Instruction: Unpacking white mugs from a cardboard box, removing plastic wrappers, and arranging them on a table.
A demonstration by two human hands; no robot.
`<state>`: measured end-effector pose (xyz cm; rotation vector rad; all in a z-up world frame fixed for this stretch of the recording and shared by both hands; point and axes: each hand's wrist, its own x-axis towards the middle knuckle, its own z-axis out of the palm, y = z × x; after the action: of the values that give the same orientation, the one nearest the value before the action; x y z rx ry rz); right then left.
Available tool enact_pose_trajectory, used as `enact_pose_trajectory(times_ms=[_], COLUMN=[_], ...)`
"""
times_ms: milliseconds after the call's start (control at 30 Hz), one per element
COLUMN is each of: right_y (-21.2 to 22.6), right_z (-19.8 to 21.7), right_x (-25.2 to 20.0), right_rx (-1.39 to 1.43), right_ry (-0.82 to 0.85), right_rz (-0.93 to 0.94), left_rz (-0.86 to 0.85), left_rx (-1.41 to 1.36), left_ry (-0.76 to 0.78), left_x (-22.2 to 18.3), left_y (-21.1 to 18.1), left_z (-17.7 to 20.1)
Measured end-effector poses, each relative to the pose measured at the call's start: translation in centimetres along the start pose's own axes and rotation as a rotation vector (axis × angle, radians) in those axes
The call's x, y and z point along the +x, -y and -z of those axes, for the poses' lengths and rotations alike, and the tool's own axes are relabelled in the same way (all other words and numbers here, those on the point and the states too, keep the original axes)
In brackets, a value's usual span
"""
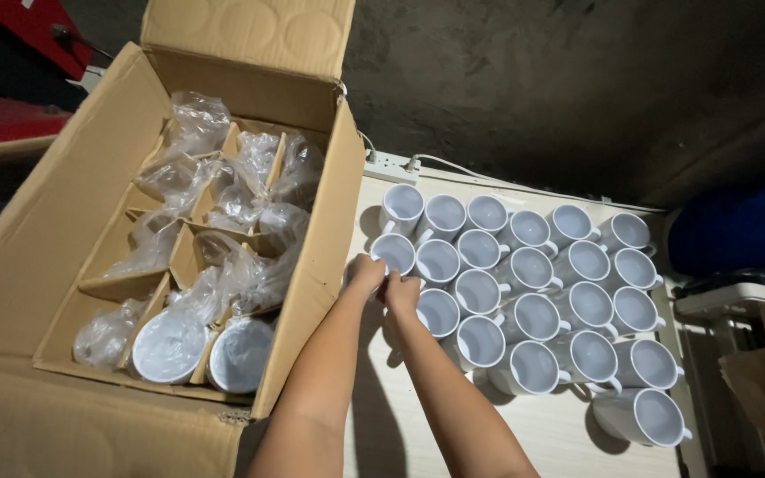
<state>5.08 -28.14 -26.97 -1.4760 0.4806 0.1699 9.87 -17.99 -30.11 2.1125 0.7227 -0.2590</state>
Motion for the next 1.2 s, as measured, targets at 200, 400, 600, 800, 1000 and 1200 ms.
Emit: enact_pose_trajectory(times_ms=[200, 400, 600, 800, 1000, 1200], right_y=[1.0, -5.9, 8.9, 23.0, 27.0, 23.9], right_z=[-0.5, 2.8, 6.2, -0.3, -12.8, -22.2], right_x=[-0.2, 5.7, -2.7, -8.8, -16.5, -29.0], right_rx=[-0.046, 0.231, 0.155, -0.073, -0.271, -1.457], right_ry=[-0.050, 0.245, 0.280, 0.281, 0.709, 1.260], right_rz=[-0.029, -0.125, 0.352, 0.933, 0.303, 1.123], left_rz=[0.017, -0.475, -0.772, -1.267, -0.793, -0.364], left_rx=[-0.088, 0.011, 0.120, -0.217, -0.259, 0.387], left_ry=[0.028, -0.349, -0.070, -0.550, -0.383, -0.244], left_x=[-2.4, 1.3, -13.0, -11.9, -12.7, -6.9], left_y=[-1.8, -1.9, -19.5, -27.0, -13.7, 2.0], left_z=[2.0, -4.2, 3.7, 15.4, 37.7, 43.5])
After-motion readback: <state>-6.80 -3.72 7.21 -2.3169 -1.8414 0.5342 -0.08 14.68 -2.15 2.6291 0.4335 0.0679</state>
